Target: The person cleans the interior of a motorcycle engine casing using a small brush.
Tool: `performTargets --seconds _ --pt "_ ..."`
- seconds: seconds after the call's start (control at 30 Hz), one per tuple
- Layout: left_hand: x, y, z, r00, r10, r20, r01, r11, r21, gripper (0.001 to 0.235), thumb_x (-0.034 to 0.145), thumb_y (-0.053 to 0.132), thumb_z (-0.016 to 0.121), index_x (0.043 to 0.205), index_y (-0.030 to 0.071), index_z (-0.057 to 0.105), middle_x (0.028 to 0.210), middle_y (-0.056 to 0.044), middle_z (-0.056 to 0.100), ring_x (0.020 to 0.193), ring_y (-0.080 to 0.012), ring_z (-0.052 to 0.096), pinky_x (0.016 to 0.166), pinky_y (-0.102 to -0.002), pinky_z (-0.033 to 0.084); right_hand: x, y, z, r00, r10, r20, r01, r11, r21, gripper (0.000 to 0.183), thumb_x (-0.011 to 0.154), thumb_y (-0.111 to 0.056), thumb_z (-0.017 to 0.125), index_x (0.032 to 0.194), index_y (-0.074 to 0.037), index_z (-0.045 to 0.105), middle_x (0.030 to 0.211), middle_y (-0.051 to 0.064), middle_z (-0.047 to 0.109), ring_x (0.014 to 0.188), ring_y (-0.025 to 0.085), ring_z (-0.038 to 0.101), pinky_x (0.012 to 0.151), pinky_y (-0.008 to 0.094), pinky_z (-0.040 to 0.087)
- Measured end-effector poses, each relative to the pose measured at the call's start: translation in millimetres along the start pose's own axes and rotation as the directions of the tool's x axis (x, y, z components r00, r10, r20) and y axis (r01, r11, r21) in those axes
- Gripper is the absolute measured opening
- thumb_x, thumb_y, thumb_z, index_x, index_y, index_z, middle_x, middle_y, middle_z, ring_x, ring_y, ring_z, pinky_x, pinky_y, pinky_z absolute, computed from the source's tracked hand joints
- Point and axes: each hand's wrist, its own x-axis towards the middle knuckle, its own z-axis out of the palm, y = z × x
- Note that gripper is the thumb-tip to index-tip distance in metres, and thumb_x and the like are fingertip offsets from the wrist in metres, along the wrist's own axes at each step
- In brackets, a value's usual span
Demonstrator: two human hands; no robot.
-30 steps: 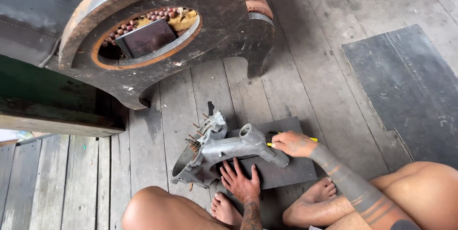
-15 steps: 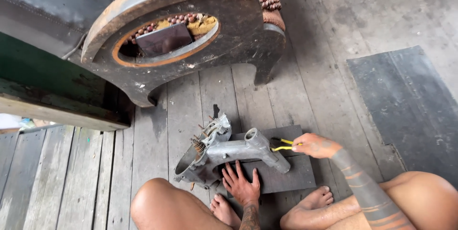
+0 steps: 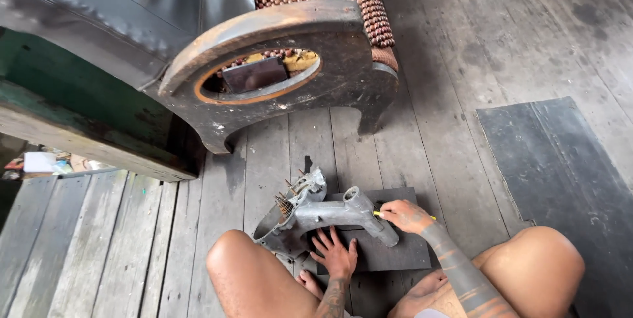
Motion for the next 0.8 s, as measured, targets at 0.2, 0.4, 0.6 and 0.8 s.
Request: performTargets --seconds 0.2,0.4,0.6,0.8 --pt "41.4 -27.2 -93.4 0.939 0.115 0.324 -0.080 0.990 -0.119 0.066 0.090 0.059 0.057 0.126 0.004 0.062 0.123 -0.017 0.068 0.114 -0.0391 0.064 0.101 -0.055 0.045 6.2 34.0 -15.2 0.996 -0.043 0.080 0.048 0.997 -0.057 0.028 0.093 -0.037 0.057 0.099 -0.017 0.076 0.074 -0.003 0.068 0.071 0.015 0.061 0.071 0.031 0.049" --pt "40.4 -25.8 -166.1 0.971 0.189 0.146 -0.168 0.975 -0.143 0.044 0.080 0.050 0.072 0.081 0.006 0.075 0.083 -0.012 0.075 0.079 -0.0323 0.070 0.077 -0.039 0.055 -4.4 26.9 -12.2 0.999 0.035 0.009 -0.034 0.993 -0.114 0.028 0.093 -0.039 0.060 0.102 -0.020 0.078 0.078 -0.001 0.075 0.074 0.020 0.068 0.074 0.035 0.052" --pt "12.4 -11.3 -178.1 0.875 0.347 -0.338 -0.401 0.911 -0.102 0.049 0.073 0.044 0.084 0.098 0.012 0.055 0.094 -0.007 0.060 0.089 -0.0297 0.060 0.080 -0.043 0.049 -8.8 9.9 -3.8 0.999 -0.015 -0.050 0.012 0.998 -0.065 0.021 0.093 -0.030 0.060 0.090 -0.015 0.074 0.067 0.001 0.070 0.065 0.025 0.064 0.068 0.037 0.048" --pt "25.2 12.7 -206.5 0.859 0.505 0.080 -0.505 0.863 -0.027 0.108 0.073 0.041 0.088 0.158 0.012 0.028 0.162 -0.020 0.026 0.149 -0.0387 0.026 0.120 -0.065 0.023 -8.9 62.7 11.8 0.998 0.045 0.036 -0.045 0.999 -0.010 0.043 0.100 -0.045 0.052 0.126 -0.020 0.075 0.126 0.009 0.074 0.121 0.031 0.067 0.106 0.043 0.052"
